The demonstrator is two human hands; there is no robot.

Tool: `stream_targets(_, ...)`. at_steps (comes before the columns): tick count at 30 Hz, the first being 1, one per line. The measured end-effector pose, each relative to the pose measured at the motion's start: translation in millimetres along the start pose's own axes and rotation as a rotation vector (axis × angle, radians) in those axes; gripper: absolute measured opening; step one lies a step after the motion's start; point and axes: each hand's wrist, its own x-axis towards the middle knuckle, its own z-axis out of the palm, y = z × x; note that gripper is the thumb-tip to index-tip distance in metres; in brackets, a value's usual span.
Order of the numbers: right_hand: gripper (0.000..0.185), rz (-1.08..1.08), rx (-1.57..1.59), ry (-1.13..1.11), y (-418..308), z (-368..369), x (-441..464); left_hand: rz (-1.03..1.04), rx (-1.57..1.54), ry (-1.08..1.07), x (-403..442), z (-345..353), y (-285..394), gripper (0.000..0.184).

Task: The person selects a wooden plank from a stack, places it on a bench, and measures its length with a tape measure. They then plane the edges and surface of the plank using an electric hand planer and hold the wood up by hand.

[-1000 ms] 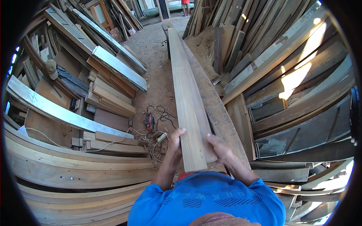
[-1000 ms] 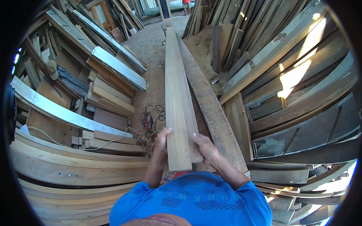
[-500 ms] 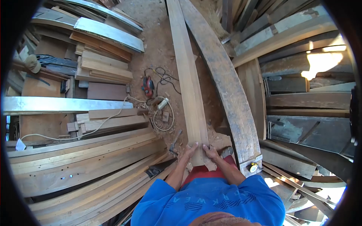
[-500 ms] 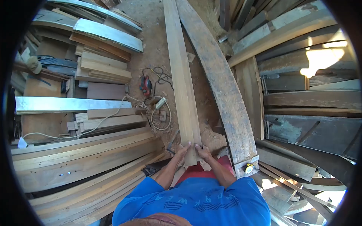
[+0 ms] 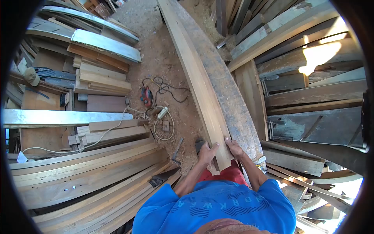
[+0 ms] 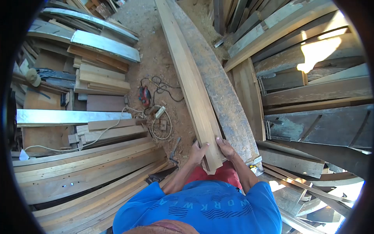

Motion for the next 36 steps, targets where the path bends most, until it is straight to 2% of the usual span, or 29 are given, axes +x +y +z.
stream_targets(1,0.060,0.023,-0.013,-0.014,-18.6,6.2,-8.2,0.126,-0.052,-0.039,-13.2,-2.9,37.1,0.045)
stream_targets(3,0.060,0.067,-0.045,-0.048,-48.8,20.1,-22.7,0.280,-0.116,-0.150,-41.7,-12.0,123.0,0.054)
stream_targets(5,0.059,-0.065,0.167,-0.177,-84.2,55.9,-48.1,0.413,-0.252,-0.265,-59.5,-20.6,181.2,0.062)
stream_targets(7,0.058,-0.134,0.347,-0.282,-123.0,93.9,-76.3,0.544,-0.472,-0.404,-72.1,-26.1,225.4,0.055)
stream_targets(10,0.055,-0.166,0.541,-0.389,-174.6,140.3,-111.8,0.531,-0.486,-0.527,-57.0,-35.9,254.4,0.052)
stream_targets(12,0.053,-0.238,0.612,-0.456,-202.2,164.5,-124.1,0.469,-0.542,-0.613,-48.0,-39.5,279.4,0.058)
stream_targets(15,0.047,-0.259,0.831,-0.381,-236.6,197.2,-139.7,0.445,-0.748,-0.755,-58.8,-37.3,326.7,0.069)
stream_targets(18,0.048,-0.322,0.690,-0.539,-272.1,224.0,-171.8,0.521,-0.726,-0.709,-79.5,-47.7,374.5,0.068)
stream_targets(20,0.050,-0.303,0.739,-0.770,-282.4,228.1,-171.6,0.535,-0.706,-0.717,-91.9,-56.6,399.7,0.069)
stream_targets(21,0.051,-0.290,0.758,-0.888,-285.9,230.3,-171.0,0.545,-0.697,-0.720,-93.1,-60.4,408.2,0.069)
stream_targets(22,0.051,-0.271,0.832,-0.876,-288.0,233.6,-169.2,0.568,-0.666,-0.661,-88.7,-62.6,411.3,0.071)
stream_targets(25,0.048,-0.342,0.803,-0.932,-288.9,237.2,-169.0,0.566,-0.601,-0.679,-97.2,-67.7,421.1,0.074)
stream_targets(33,0.045,-0.285,0.834,-0.868,-293.5,239.6,-170.1,0.635,-0.594,-0.671,-114.0,-64.8,431.0,0.081)
stream_targets(36,0.051,-0.297,0.823,-0.940,-293.6,238.8,-166.3,0.645,-0.590,-0.645,-117.1,-64.1,432.5,0.074)
